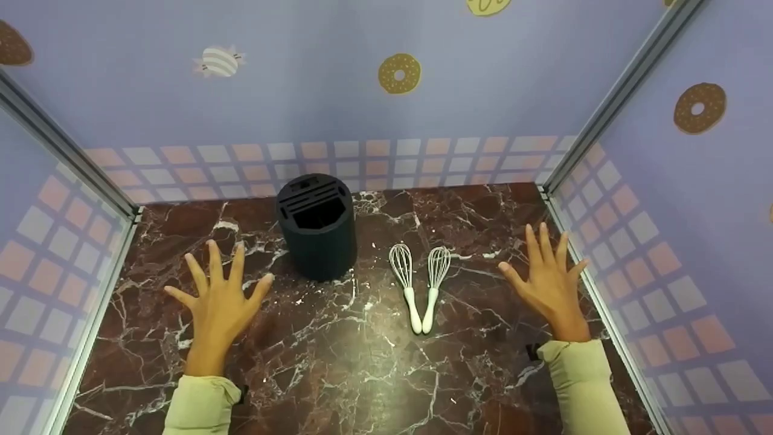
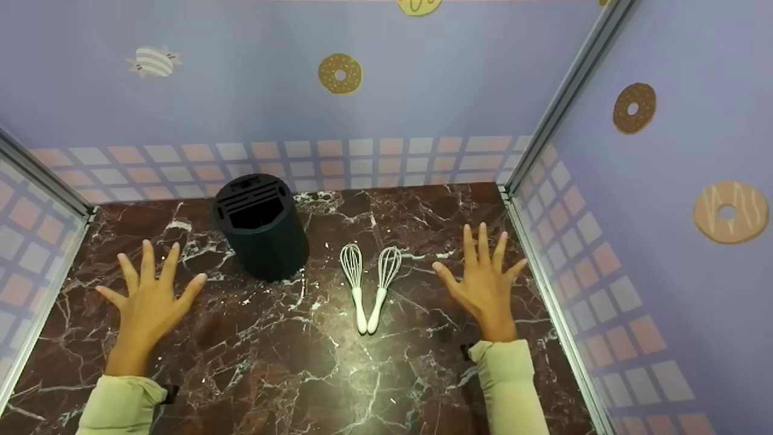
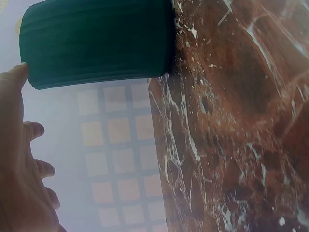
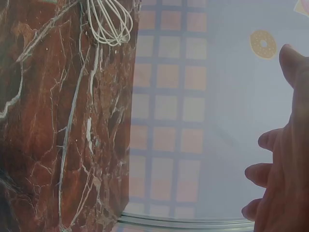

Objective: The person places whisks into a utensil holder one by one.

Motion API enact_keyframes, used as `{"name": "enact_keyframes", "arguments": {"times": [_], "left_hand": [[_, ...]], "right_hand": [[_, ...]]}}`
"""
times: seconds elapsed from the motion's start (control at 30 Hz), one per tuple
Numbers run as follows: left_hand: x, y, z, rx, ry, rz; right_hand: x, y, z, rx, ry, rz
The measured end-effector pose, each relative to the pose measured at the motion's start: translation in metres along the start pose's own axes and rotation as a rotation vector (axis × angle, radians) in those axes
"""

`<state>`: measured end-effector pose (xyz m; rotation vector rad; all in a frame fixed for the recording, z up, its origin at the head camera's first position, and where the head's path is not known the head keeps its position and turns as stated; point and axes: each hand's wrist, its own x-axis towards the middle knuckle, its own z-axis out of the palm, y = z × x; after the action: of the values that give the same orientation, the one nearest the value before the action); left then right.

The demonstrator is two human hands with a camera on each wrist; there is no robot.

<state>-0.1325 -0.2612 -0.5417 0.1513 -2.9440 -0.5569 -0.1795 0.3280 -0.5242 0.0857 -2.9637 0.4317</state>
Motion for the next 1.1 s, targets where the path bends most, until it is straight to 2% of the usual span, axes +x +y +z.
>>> {"name": "enact_keyframes", "arguments": {"times": [0.3,0.4,0.63,0.87,1.1], "left_hand": [[0.008,0.019,0.002,-0.110,-0.001,-0.018],[0.011,0.027,0.003,-0.200,-0.007,-0.040],[0.018,0.040,0.009,-0.485,-0.003,-0.071],[0.027,0.050,0.009,-0.614,0.060,-0.091],[0.037,0.065,0.003,-0.791,0.052,-0.162]], "right_hand": [[-0.003,-0.002,0.012,0.050,-0.044,0.007],[-0.005,-0.003,0.017,0.090,-0.049,0.015],[-0.012,-0.006,0.029,0.190,-0.076,0.044],[-0.016,-0.010,0.043,0.251,-0.100,0.076],[-0.017,-0.020,0.055,0.336,-0.090,0.121]]}}
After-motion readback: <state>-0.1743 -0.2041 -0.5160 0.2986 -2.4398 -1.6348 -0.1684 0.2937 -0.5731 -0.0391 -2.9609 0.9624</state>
